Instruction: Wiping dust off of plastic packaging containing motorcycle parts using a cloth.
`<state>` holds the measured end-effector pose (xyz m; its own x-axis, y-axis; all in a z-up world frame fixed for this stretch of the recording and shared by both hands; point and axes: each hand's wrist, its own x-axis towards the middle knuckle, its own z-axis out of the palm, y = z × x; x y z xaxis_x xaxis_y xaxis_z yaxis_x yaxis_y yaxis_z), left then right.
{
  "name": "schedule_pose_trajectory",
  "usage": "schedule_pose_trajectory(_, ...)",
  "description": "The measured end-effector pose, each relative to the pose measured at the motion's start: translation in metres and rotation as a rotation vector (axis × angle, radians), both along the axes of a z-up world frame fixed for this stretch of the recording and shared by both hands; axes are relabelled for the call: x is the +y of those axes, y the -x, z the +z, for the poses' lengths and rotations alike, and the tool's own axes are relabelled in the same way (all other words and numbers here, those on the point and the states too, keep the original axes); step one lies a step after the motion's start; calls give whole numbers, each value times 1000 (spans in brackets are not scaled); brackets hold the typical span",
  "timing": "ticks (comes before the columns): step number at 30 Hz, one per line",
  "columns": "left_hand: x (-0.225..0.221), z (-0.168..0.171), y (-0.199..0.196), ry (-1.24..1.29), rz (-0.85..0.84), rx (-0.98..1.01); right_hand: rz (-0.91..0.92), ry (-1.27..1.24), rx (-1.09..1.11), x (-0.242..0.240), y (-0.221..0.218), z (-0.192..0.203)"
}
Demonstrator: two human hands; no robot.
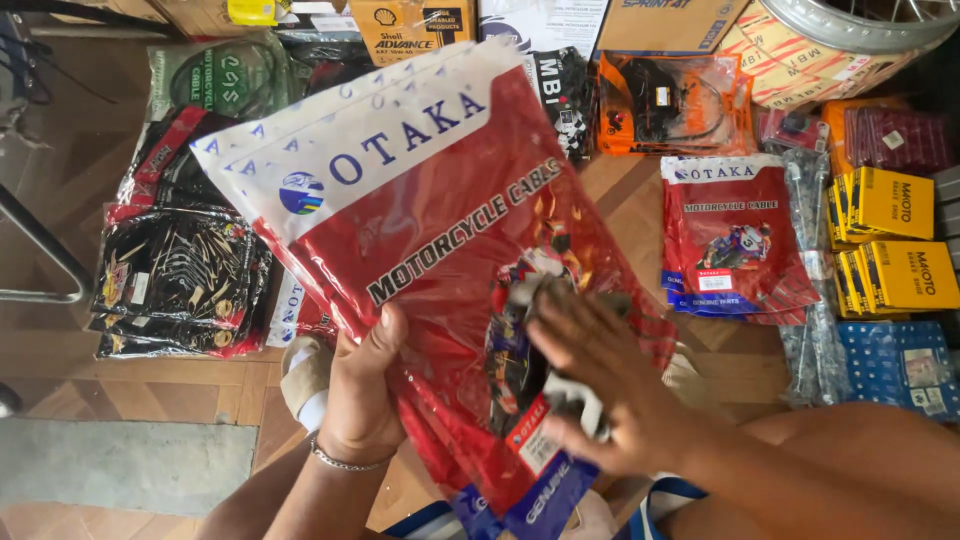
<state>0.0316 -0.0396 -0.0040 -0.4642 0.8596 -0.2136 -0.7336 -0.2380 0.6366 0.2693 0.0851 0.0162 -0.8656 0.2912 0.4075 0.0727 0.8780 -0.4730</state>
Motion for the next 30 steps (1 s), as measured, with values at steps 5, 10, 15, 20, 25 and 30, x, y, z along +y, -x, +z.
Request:
schedule_pose_trajectory(5, 9, 15, -9, 61, 73, -24, 258, 80, -43, -25, -1, 0)
schedule_pose_trajectory(10, 13, 13, -17, 136, 32, -50, 395, -31, -153, -24, 0, 0)
schedule_pose_trajectory(15, 9, 10, -4, 47, 50, -65, 122, -45, -55, 4, 5, -2)
schedule_pose_trajectory(20, -3, 14, 5, -71, -4, -60, -157, -109, 14, 38, 0, 7)
schedule_pose_trajectory(25, -2, 38, -19, -26, -384, 172, -289, -186, 73, 50, -3, 15)
schedule_pose_trajectory(30, -12, 5, -44, 39, -776, 300, -261, -214, 141, 32, 3, 14)
